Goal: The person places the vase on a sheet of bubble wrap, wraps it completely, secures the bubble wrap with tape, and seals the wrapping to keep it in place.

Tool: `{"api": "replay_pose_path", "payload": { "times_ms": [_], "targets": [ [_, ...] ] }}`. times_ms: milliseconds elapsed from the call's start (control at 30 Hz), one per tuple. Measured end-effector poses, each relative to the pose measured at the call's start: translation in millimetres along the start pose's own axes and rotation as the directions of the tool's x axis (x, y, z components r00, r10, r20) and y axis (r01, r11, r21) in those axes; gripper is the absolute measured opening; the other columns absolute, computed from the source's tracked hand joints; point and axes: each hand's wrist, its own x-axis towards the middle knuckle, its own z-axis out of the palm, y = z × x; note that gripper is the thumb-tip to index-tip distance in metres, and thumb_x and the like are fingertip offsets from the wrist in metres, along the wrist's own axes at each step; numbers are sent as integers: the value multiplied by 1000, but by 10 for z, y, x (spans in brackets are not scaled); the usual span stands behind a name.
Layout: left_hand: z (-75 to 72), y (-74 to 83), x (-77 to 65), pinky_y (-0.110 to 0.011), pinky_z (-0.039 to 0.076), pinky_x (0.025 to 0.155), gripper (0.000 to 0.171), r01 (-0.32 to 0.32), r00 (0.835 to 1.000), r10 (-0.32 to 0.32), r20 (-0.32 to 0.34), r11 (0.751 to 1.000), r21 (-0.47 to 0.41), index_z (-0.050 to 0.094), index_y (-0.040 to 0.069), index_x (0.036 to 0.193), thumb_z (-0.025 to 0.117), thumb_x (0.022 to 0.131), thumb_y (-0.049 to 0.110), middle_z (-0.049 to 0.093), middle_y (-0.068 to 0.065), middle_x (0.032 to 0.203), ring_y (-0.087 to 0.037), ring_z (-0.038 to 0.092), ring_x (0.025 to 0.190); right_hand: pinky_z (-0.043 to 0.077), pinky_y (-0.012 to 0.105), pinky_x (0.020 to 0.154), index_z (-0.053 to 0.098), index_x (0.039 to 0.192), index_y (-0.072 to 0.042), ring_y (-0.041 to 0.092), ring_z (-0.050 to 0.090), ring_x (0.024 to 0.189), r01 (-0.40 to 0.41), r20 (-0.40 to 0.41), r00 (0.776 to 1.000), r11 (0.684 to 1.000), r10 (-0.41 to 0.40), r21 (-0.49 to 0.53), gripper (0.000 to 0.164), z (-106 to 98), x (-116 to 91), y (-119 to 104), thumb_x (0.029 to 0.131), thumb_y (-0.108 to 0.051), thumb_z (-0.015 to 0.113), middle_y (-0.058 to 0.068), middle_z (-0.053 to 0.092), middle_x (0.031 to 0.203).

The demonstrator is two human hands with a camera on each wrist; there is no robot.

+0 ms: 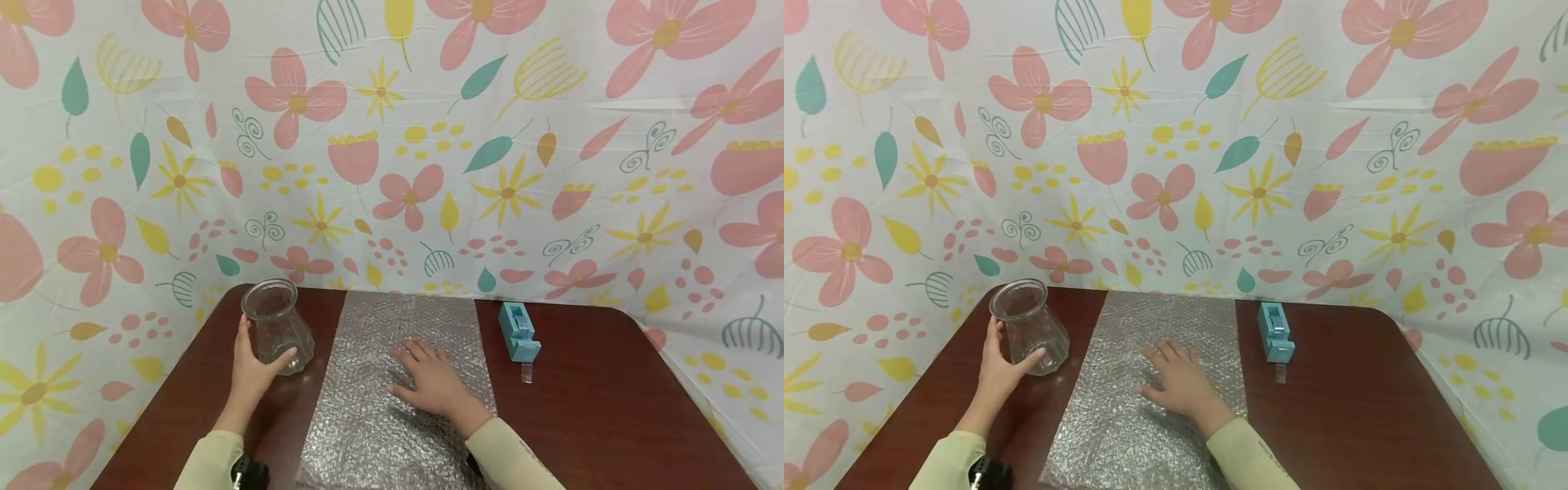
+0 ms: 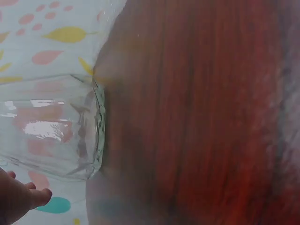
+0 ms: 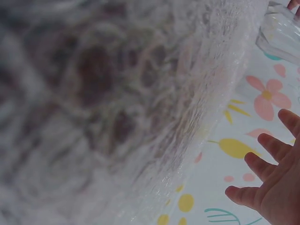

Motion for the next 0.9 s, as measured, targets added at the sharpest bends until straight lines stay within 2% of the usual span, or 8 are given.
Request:
{"api": "replay_pose_path", "payload": {
  "times_ms": [167, 333, 467, 700, 900],
  "targets": [
    [4, -53, 65, -69, 17, 125, 120, 33, 999, -34, 43, 999, 28, -3, 11, 166, 83, 83, 23, 11, -25, 171, -45, 12, 159, 32, 74, 114, 47, 154, -20, 43, 41, 148, -1, 3, 1000, 1000, 1, -6, 70, 26, 13, 5, 96, -55, 63, 15, 44, 160],
    [44, -103, 111, -67, 18, 126, 118, 34, 999, -34, 35, 999, 2, 1, 8, 165, 83, 82, 22, 14, -27, 170, -46, 16, 158, 32, 75, 114, 46, 154, -20, 44, 39, 149, -9, 12, 1000, 1000, 9, 4, 70, 29, 22, -7, 96, -56, 62, 14, 43, 161],
    [87, -138, 139, -66, 19, 126, 118, 38, 998, -37, 50, 999, -11, 2, 9, 166, 84, 82, 22, 15, -25, 170, -45, 17, 158, 32, 74, 115, 46, 154, -20, 45, 39, 149, -5, 12, 1000, 1000, 5, 14, 70, 32, 19, -8, 96, -56, 62, 15, 43, 161],
    [109, -145, 135, -67, 16, 126, 121, 113, 990, -112, 83, 994, -10, -6, 11, 165, 82, 84, 25, 5, -23, 173, -46, 10, 159, 33, 73, 115, 47, 154, -20, 45, 39, 149, 7, 14, 1000, 1000, -7, 21, 69, 29, 14, -19, 96, -55, 63, 15, 43, 161],
    [129, -187, 137, -66, 18, 126, 118, 110, 992, -109, 62, 994, -23, -2, 15, 166, 83, 84, 24, 10, -22, 172, -46, 15, 159, 34, 73, 115, 46, 155, -20, 45, 38, 150, 18, 19, 1000, 1000, -19, 24, 69, 32, 9, -17, 97, -55, 62, 15, 42, 161]
  ]
}}
